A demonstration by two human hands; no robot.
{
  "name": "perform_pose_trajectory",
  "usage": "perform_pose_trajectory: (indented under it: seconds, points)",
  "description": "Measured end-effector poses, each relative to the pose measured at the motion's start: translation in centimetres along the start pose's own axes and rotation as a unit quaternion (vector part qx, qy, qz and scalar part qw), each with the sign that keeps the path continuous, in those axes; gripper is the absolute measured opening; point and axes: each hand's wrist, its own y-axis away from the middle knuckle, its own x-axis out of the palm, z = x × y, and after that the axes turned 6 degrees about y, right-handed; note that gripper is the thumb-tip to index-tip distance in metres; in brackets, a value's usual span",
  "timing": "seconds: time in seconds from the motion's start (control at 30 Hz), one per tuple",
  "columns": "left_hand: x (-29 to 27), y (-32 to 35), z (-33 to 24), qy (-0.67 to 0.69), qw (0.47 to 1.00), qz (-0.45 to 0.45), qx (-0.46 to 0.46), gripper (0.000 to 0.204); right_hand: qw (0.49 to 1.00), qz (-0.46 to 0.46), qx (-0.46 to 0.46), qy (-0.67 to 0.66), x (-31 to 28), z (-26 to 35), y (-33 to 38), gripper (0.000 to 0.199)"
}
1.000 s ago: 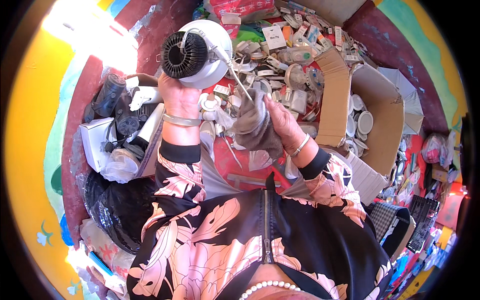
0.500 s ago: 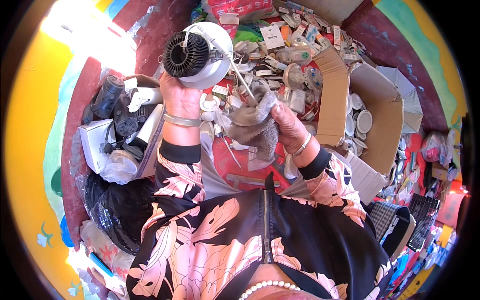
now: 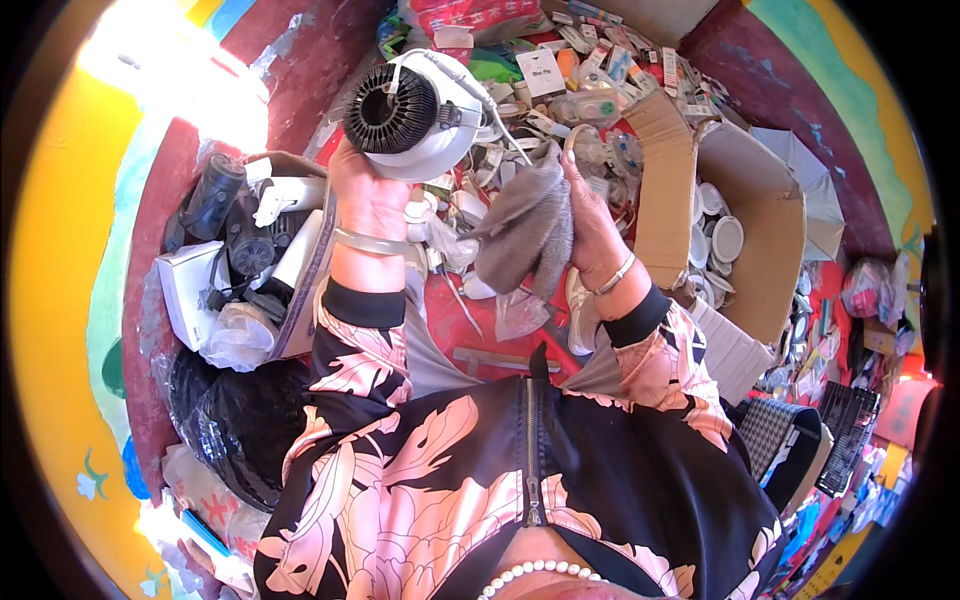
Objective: The person wipes a white circular light fixture with a cloth while holding it. They then put the fixture aside and pick up a glass bowl with a floral pattern from a pile of boxes and discarded items.
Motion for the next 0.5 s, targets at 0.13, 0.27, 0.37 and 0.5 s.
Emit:
perform_pose_trajectory:
  seconds: [0.13, 0.27, 0.37, 0.5]
  points:
    - [1.0, 0.3, -0.3, 0.025, 0.999, 0.018, 0.012, 0.039, 0.967, 0.227, -0.07, 0.097, -0.2, 0.1, 0.8, 0.041]
    - [0.0, 0.0, -1.5, 0.07, 0.993, 0.095, -0.005, 0.038, 0.97, 0.159, -0.043, 0.18, -0.2, 0.3, 0.8, 0.044]
    - [0.3, -0.1, -1.3, 0.045, 0.998, 0.039, 0.024, 0.037, 0.98, 0.111, -0.094, 0.138, -1.3, 0.6, 0.1, 0.025]
    - [0.2, -0.3, -0.5, -0.047, 0.998, -0.023, 0.025, 0.036, 0.978, 0.007, -0.185, 0.099, -2.0, 1.5, -0.4, 0.018]
